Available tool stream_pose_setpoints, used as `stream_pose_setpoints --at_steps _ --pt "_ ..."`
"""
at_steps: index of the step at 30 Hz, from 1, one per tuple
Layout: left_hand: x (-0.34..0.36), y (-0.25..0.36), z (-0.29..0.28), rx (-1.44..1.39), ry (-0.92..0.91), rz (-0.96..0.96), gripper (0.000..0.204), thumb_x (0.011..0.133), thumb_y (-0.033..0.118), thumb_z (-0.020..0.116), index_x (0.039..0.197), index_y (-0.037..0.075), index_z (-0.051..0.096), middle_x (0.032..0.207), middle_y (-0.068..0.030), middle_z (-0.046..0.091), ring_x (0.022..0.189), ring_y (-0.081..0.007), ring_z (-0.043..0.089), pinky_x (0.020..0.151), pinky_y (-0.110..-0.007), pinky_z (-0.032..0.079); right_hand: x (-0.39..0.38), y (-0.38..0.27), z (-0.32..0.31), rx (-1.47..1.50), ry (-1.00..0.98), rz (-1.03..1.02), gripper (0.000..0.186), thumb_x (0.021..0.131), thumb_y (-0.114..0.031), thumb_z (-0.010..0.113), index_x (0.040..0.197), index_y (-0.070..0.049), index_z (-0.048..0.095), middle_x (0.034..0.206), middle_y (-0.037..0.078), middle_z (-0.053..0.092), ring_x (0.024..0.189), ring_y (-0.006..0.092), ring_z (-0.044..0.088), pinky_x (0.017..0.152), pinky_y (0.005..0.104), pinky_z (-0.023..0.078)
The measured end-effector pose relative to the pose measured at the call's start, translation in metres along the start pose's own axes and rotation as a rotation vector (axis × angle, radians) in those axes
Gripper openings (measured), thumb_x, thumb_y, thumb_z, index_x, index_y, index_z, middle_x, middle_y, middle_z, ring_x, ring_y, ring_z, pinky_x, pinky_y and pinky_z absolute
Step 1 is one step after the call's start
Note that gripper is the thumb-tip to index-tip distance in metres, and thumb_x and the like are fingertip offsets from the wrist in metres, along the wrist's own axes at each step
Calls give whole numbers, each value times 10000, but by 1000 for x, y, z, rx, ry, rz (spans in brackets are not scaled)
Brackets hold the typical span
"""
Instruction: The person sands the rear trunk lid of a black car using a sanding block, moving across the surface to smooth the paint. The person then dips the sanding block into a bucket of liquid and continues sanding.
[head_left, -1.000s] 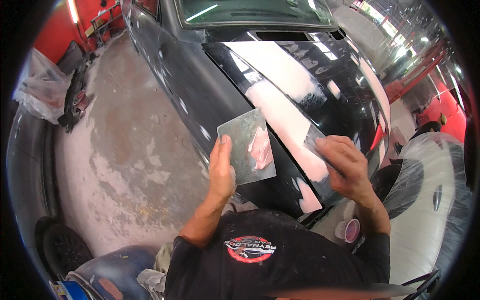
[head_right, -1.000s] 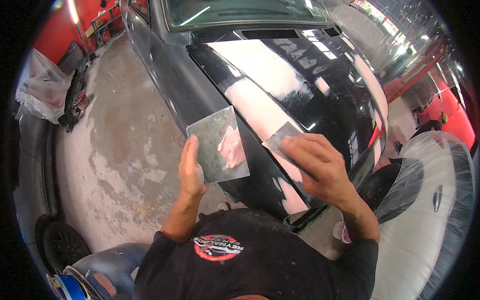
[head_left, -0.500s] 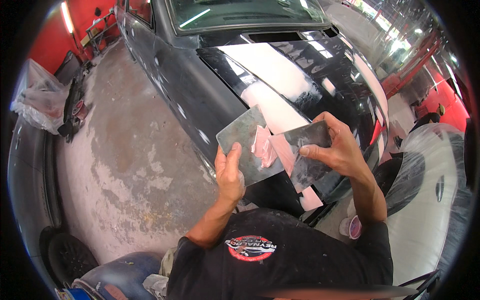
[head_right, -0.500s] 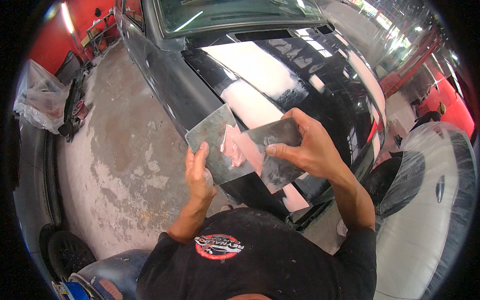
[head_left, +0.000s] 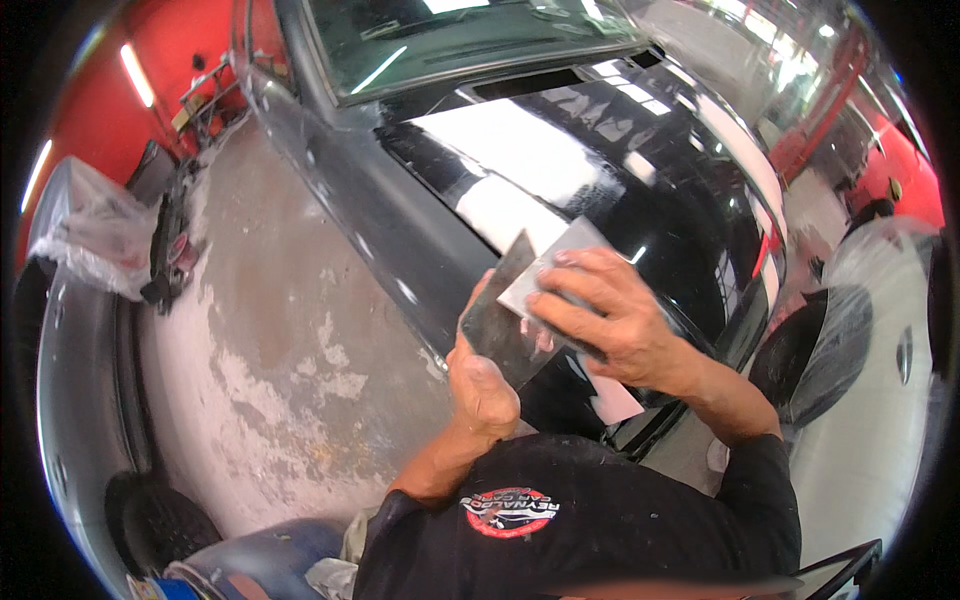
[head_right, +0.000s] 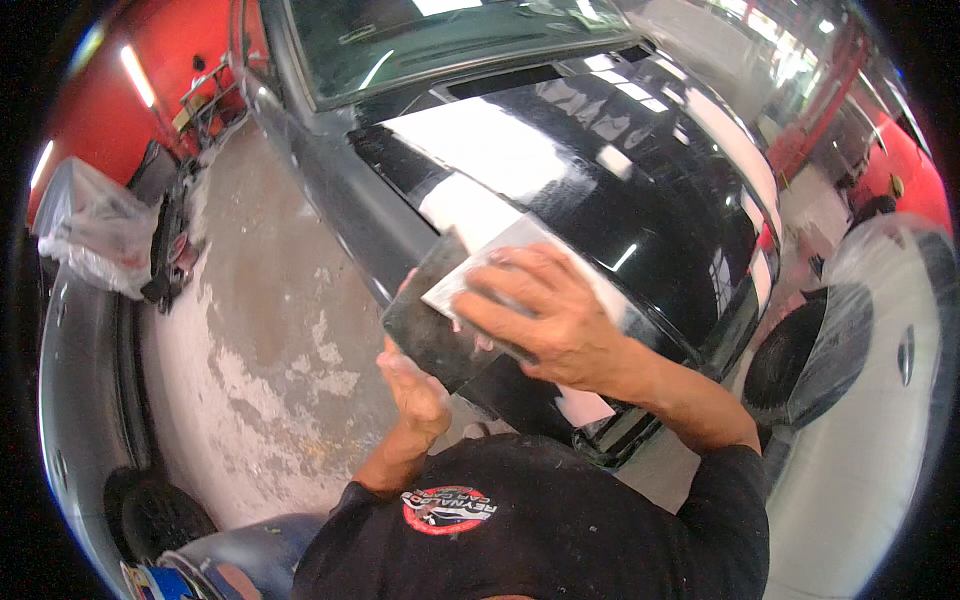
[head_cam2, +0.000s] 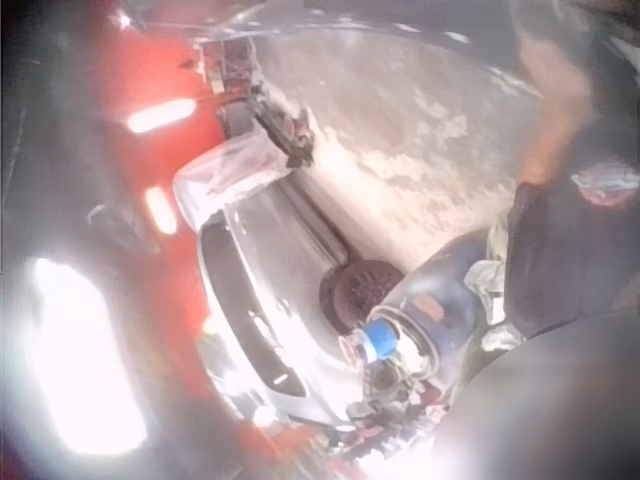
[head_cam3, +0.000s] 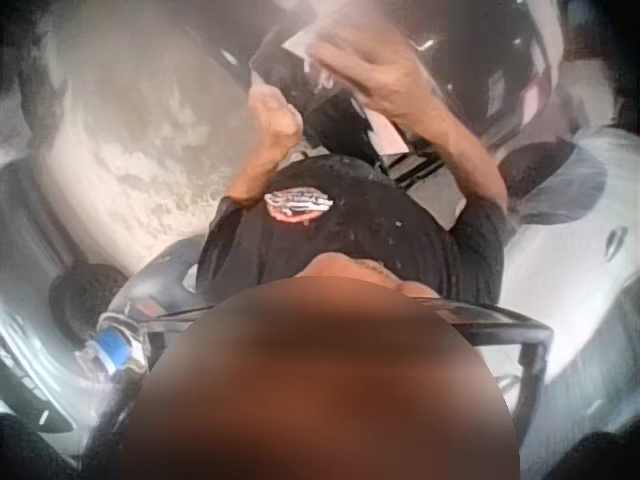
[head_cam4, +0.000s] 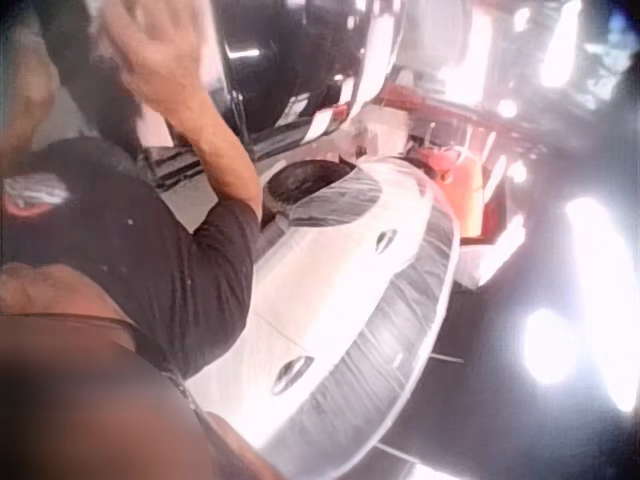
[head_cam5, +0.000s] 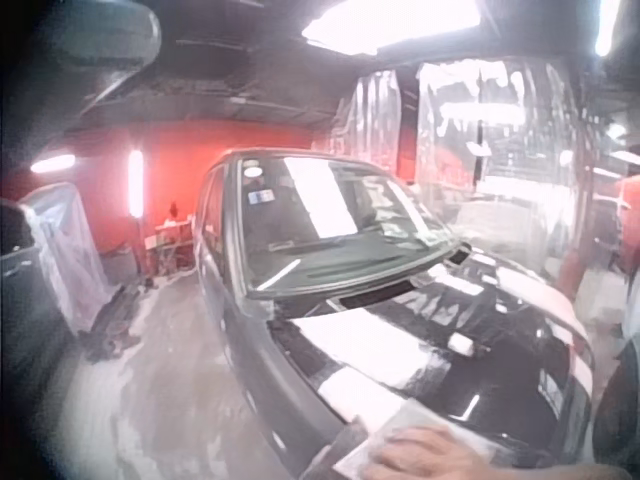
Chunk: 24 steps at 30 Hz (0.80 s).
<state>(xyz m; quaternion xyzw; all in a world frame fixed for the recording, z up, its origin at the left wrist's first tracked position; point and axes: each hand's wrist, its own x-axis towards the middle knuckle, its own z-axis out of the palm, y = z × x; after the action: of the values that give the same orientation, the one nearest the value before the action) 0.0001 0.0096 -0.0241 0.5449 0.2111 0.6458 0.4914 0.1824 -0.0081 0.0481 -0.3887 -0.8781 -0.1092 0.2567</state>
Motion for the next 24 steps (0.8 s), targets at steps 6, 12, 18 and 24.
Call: stream_pose_setpoints --at_steps 6,12,18,24 --pt "8 3 14 303 59 121 600 1040 363 415 1412 -106 375 1373 -219 508 1194 -256 559 1031 -361 420 -44 -12 11 61 -23 -37 592 602 -173 804 1177 -182 661 1235 24 604 1187 255 546 1007 470 411" --pt "23 13 15 -427 458 -86 331 966 136 539 1255 -25 521 1276 -192 565 1057 -311 652 887 -415 573 -45 -2 -48 -19 120 146 438 768 -205 701 1189 -95 647 1245 91 597 1155 347 567 965 484 459" --pt "11 11 21 -610 127 -677 322 954 144 561 1230 -23 549 1158 -143 642 1041 -239 640 929 -375 524 -43 -8 -29 86 96 -166 434 850 -115 652 1271 -140 548 1325 85 513 1274 331 466 1119 564 346" --pt "-4 -5 13 -473 163 -604 354 960 85 534 1300 -3 490 1229 -147 608 1093 -237 628 964 -371 509 -64 42 -48 -88 -236 75 519 708 -51 685 1217 -132 622 1248 49 598 1176 298 523 1042 493 392"
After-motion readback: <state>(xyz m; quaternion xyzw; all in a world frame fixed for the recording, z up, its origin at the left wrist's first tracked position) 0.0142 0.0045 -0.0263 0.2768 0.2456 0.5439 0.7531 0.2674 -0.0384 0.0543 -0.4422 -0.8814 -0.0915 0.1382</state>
